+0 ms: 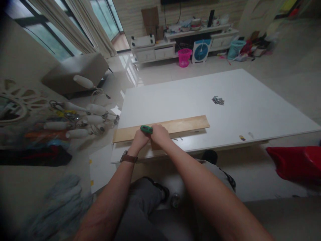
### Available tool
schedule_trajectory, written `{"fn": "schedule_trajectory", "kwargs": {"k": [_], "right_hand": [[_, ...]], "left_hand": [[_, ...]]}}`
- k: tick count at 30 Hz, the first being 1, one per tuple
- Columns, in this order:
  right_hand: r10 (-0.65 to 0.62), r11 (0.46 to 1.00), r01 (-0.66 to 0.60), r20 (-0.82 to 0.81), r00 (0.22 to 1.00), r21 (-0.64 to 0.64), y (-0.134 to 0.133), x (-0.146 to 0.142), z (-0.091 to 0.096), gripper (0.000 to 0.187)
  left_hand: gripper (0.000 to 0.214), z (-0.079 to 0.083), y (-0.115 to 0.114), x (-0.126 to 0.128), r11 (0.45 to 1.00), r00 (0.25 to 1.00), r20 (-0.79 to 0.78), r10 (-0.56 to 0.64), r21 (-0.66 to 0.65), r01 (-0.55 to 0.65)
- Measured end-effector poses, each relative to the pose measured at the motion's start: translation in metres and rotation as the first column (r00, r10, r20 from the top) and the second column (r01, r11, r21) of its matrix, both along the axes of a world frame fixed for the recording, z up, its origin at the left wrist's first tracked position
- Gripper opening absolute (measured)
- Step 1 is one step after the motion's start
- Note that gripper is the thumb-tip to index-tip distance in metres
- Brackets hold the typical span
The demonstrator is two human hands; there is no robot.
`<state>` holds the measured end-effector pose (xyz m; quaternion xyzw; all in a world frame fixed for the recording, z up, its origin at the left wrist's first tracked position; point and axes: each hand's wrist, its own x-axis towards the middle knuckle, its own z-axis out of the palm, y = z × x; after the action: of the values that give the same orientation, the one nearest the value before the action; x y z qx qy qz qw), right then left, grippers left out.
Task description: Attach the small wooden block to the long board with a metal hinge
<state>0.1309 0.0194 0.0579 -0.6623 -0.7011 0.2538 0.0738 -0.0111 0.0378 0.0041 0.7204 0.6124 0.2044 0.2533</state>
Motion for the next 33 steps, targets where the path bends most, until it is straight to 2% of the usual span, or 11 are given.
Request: {"fn": "schedule_trajectory", "kwargs": {"k": [5,9,19,25,33], "right_hand": [[-0.004,1.0,0.004,0.016,1.0,-0.008,0.001,-0.003,-0.001,0.024],[0.003,1.0,-0.003,0.025,1.0,-0.004,0.002,-0.006,-0.003,0.024],[0.025,1.0,-0.026,0.046,0.999,0.017,0.002,-0.012,-0.002,0.024],[0.053,0.998,-0.056,0.061,0.997,0.032,0.001,-0.013,0.002,0.023],[0.115,0.992,-0.117,0.051,0.992,0.044,0.0,-0.002,-0.003,0.024]], "left_hand": [[0.015,0.007,-0.002,0.001,1.0,1.0,-0.016,0.006,-0.021,-0.006],[0.011,0.01,-0.004,-0.001,0.999,0.999,0.043,0.01,-0.054,-0.008],[0.01,0.001,-0.002,-0.012,0.998,0.99,0.142,-0.004,-0.06,0.012],[0.015,-0.002,-0.001,-0.01,0.998,0.994,0.105,0.013,-0.056,-0.007],[0.012,-0.001,-0.001,-0.01,0.999,0.997,0.073,-0.009,-0.046,0.013]]}}
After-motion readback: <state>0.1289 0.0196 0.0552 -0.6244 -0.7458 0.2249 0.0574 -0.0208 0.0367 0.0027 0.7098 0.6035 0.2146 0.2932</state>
